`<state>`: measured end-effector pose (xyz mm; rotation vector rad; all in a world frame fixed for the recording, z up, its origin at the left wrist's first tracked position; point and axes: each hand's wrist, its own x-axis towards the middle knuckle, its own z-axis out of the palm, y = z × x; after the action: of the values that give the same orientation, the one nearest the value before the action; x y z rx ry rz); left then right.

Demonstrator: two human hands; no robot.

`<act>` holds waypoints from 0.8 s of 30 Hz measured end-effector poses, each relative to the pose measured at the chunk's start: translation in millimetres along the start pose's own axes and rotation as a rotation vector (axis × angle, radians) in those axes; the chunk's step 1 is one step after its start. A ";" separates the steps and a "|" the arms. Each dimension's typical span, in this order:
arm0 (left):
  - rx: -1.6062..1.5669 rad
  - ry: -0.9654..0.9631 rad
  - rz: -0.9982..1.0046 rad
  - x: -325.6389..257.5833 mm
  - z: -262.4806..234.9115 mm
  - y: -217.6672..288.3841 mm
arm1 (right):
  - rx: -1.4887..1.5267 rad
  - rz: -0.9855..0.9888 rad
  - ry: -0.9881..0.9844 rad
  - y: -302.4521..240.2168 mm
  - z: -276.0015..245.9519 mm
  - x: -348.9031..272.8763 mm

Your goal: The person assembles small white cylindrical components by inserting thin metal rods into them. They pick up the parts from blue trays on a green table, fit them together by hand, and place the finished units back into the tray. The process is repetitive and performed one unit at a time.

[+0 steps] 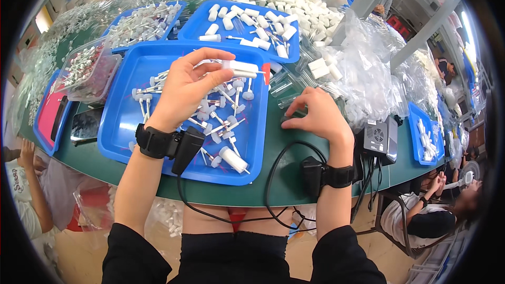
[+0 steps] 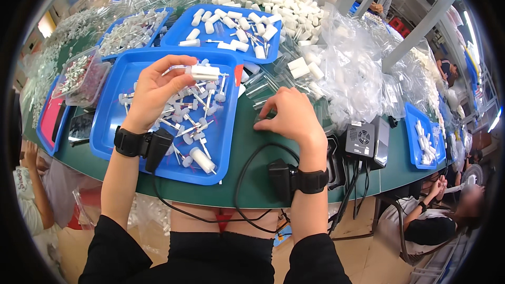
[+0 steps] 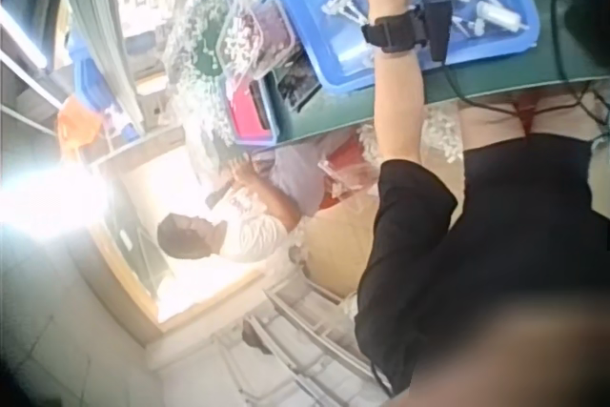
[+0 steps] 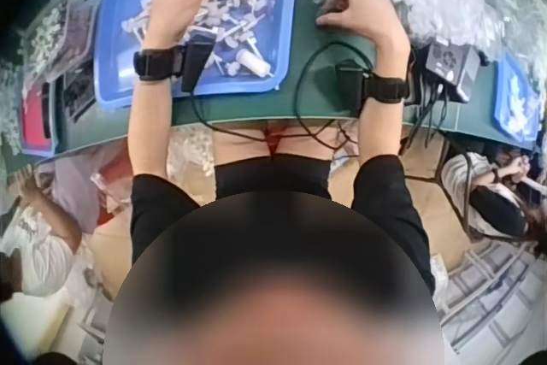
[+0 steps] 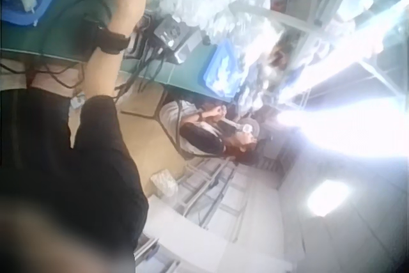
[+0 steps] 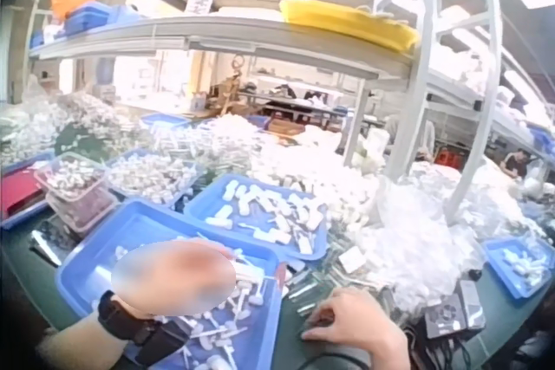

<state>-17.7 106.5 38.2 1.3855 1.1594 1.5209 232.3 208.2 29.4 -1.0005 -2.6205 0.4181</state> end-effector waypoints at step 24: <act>-0.075 0.011 -0.068 -2.2 6.6 1.8 | 0.843 -0.107 0.417 -52.6 32.3 18.1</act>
<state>-10.8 104.7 39.3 1.2771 1.1338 1.5107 176.0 177.8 22.8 -0.5666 -1.8176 1.0365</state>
